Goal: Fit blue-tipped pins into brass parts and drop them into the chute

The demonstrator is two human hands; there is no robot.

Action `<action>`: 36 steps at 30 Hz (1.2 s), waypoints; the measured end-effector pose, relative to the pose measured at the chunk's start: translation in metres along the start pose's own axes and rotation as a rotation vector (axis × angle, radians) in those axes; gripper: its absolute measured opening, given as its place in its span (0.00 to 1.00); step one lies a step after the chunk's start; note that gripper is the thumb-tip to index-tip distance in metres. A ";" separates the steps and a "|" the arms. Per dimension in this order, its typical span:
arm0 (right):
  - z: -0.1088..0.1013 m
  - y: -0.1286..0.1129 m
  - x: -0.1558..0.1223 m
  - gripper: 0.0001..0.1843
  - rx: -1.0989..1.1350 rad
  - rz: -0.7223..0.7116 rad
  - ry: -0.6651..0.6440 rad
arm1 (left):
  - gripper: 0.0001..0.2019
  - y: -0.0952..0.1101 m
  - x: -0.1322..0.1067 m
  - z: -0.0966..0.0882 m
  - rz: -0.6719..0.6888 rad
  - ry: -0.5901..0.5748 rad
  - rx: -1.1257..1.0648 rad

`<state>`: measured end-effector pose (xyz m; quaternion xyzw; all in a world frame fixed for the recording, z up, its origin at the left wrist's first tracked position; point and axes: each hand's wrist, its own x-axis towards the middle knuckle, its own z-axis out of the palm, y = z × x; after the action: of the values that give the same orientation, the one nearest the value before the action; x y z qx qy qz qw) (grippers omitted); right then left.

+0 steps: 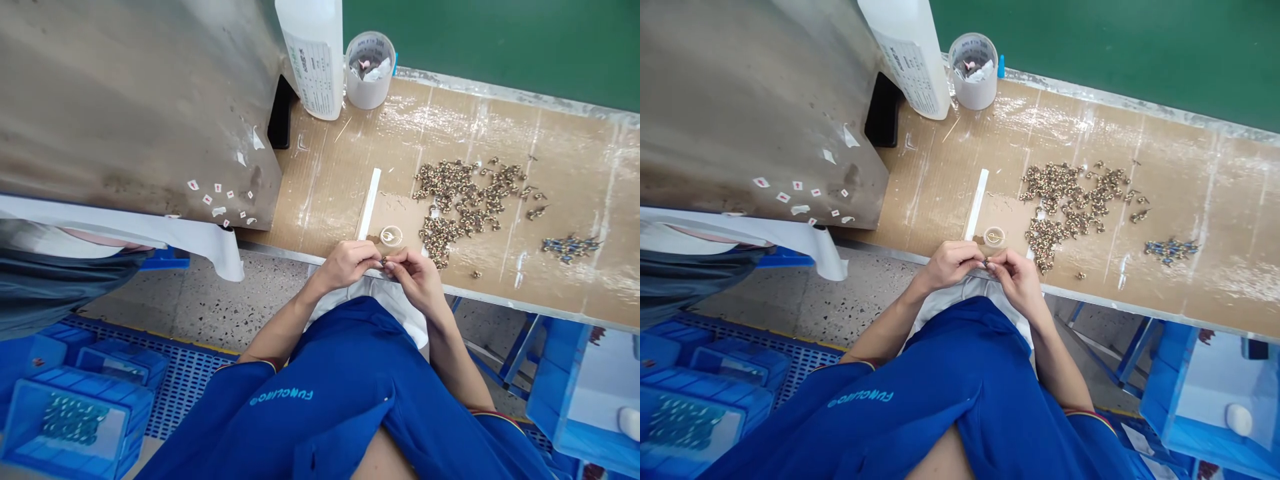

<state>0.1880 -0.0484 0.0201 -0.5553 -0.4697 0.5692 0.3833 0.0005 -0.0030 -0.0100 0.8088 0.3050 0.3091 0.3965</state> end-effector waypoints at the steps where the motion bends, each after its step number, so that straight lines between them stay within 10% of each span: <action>1: -0.001 -0.001 0.001 0.20 0.004 0.000 -0.027 | 0.14 0.000 0.000 0.000 0.016 0.010 0.004; 16: -0.007 -0.003 0.003 0.13 -0.294 -0.115 -0.117 | 0.12 0.002 -0.003 -0.002 0.027 -0.043 0.071; 36: -0.006 0.007 0.003 0.18 0.064 0.005 -0.035 | 0.15 0.009 0.004 0.001 -0.015 0.039 0.028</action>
<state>0.1939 -0.0464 0.0128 -0.5340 -0.4565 0.5945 0.3911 0.0058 -0.0050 -0.0024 0.8057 0.3231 0.3177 0.3815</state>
